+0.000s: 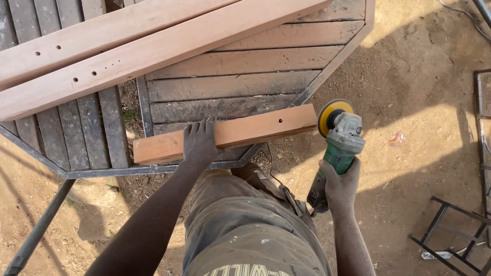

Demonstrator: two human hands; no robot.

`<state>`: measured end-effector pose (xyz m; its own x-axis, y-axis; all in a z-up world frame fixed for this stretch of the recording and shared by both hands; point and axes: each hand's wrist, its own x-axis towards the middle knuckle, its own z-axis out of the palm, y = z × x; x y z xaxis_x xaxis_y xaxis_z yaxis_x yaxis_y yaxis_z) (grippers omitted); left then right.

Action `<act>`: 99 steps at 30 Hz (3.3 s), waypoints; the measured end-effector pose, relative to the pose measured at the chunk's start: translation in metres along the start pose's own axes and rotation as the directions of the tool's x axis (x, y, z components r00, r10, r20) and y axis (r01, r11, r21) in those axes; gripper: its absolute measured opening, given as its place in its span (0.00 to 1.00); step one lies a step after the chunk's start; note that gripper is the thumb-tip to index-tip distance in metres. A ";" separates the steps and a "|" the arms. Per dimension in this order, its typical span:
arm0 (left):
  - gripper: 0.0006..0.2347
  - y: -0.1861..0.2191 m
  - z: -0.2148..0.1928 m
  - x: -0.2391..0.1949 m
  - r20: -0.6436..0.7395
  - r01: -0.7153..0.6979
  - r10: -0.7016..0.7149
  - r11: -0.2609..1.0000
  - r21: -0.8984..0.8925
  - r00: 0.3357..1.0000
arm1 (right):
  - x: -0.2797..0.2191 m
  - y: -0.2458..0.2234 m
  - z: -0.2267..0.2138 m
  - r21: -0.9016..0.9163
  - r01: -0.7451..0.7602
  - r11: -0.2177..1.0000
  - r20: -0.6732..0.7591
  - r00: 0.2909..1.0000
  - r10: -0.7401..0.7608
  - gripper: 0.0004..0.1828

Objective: Sanding a wooden plank using a handheld angle grinder

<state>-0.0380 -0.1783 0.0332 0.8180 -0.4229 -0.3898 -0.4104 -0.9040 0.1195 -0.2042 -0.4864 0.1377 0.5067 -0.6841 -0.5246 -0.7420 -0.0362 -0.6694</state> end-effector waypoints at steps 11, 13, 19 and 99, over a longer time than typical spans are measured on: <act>0.35 0.052 0.007 0.058 -0.254 -0.019 0.021 1.000 0.012 0.967 | -0.008 -0.030 -0.012 0.182 0.027 0.983 0.015 0.999 -0.030 0.28; 0.37 0.055 0.010 0.072 -0.314 -0.024 0.023 1.000 0.000 0.949 | -0.012 -0.044 -0.009 0.221 0.031 0.975 0.058 0.997 -0.045 0.28; 0.29 0.001 -0.029 0.050 -0.143 -0.024 -0.014 0.966 -0.259 0.990 | -0.005 -0.038 0.018 0.546 -0.190 0.816 0.281 0.959 0.035 0.18; 0.45 -0.208 0.098 0.029 0.588 0.517 0.094 -0.601 -0.610 0.803 | -0.174 -0.127 0.305 -0.515 0.101 0.851 0.219 0.976 0.016 0.36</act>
<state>0.0314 0.0039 -0.0920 0.3813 -0.3880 -0.8391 0.9152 0.2864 0.2834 -0.0643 -0.1404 0.1541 0.5783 -0.5083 -0.6381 -0.8063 -0.4755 -0.3520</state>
